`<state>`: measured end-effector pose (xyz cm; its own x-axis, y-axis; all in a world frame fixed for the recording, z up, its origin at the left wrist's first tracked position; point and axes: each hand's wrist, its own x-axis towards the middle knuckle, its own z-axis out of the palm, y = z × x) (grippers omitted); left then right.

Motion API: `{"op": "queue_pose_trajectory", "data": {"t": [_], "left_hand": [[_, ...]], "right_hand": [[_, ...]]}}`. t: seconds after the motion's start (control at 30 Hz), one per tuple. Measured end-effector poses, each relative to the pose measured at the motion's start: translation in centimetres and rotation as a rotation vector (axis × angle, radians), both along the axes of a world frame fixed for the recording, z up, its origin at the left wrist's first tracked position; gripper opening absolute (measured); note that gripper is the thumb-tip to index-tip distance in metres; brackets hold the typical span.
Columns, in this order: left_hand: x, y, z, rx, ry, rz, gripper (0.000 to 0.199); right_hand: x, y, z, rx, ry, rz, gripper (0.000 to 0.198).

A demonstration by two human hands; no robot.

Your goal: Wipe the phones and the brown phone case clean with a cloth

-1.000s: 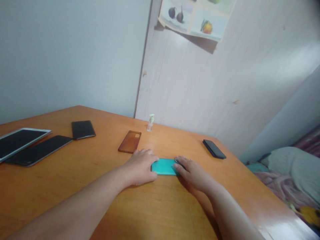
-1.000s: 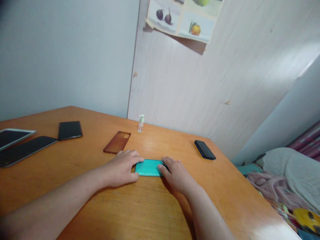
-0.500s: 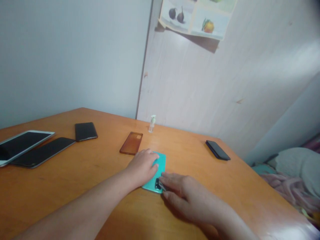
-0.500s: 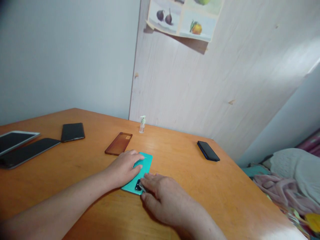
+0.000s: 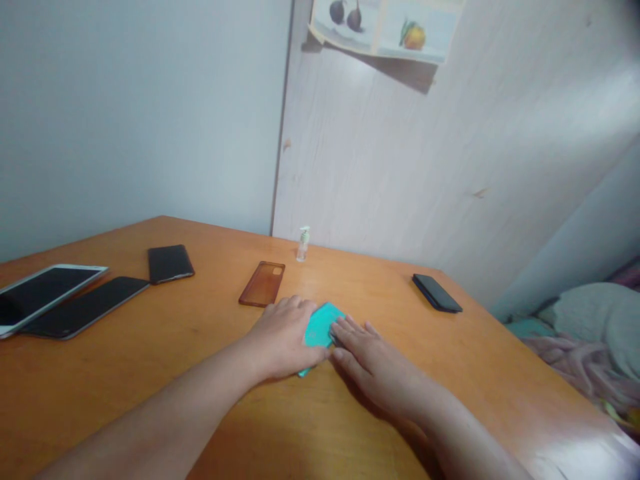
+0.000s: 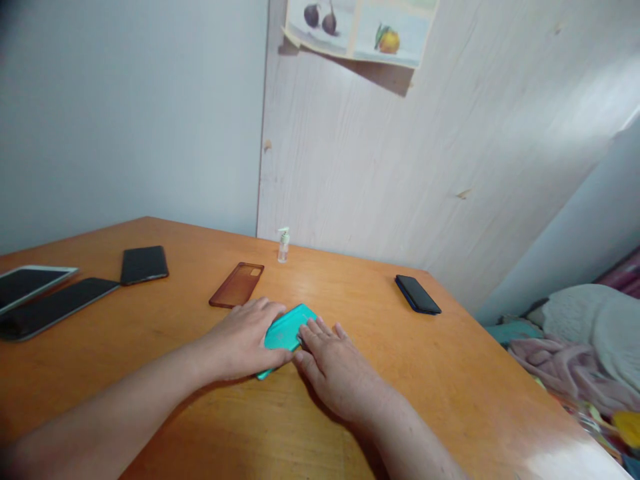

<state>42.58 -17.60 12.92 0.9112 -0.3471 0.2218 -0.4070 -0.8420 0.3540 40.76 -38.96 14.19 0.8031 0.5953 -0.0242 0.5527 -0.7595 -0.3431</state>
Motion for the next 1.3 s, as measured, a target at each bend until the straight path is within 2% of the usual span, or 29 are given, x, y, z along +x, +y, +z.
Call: {"op": "queue_pose_trajectory", "data": {"t": [0.1,0.23,0.33,0.47,0.53,0.63,0.73,0.8,0.87,0.97,1.03,1.13,1.2,1.3], "left_hand": [[-0.4,0.1,0.1,0.018,0.005,-0.022,0.06],[-0.2,-0.1,-0.3,0.005,0.005,-0.084,0.044],[0.1,-0.6,-0.9,-0.113,-0.007,-0.161,0.048],[0.5,-0.9,-1.6,-0.264,-0.011,-0.218,0.056],[0.6,-0.7,-1.7,-0.231,-0.011,-0.187,0.061],[0.6,-0.2,-1.3,-0.11,0.001,-0.101,0.067],[0.3,0.2,-0.6,-0.028,0.037,-0.042,0.054],[0.1,0.3,-0.2,-0.001,0.055,-0.026,0.041],[-0.1,0.3,0.0,0.009,0.065,-0.023,0.033],[0.0,0.3,0.2,0.002,0.071,-0.033,0.035],[0.0,0.3,0.2,-0.007,0.073,-0.043,0.037],[0.1,0.3,0.2,-0.012,0.073,-0.044,0.039],[0.2,0.3,0.1,-0.017,0.071,-0.042,0.039],[0.3,0.2,-0.2,-0.043,0.056,-0.042,0.041]], "right_hand": [[-0.5,0.3,0.3,0.026,0.027,0.097,0.053],[0.6,-0.5,-0.1,-0.023,0.001,-0.024,0.055],[1.2,-0.9,-0.5,-0.061,-0.038,-0.118,0.057],[0.6,-0.3,-0.3,-0.051,-0.049,-0.015,0.057],[0.7,-0.3,-0.4,-0.048,-0.047,-0.003,0.056],[1.5,-1.0,-0.8,-0.082,-0.071,-0.125,0.056],[1.7,-1.2,-1.1,-0.063,-0.115,-0.219,0.055],[0.8,-0.5,-0.9,-0.014,-0.123,-0.211,0.052],[-0.4,0.3,-0.6,0.02,-0.099,-0.128,0.05],[-1.3,0.8,-0.2,0.008,-0.048,0.004,0.052],[-0.7,0.3,-0.4,-0.043,-0.051,-0.03,0.055],[0.9,-0.8,-1.0,-0.131,-0.113,-0.206,0.061],[1.2,-1.0,-1.2,-0.134,-0.142,-0.279,0.065],[0.1,-0.3,-1.1,-0.069,-0.11,-0.222,0.064]]}}
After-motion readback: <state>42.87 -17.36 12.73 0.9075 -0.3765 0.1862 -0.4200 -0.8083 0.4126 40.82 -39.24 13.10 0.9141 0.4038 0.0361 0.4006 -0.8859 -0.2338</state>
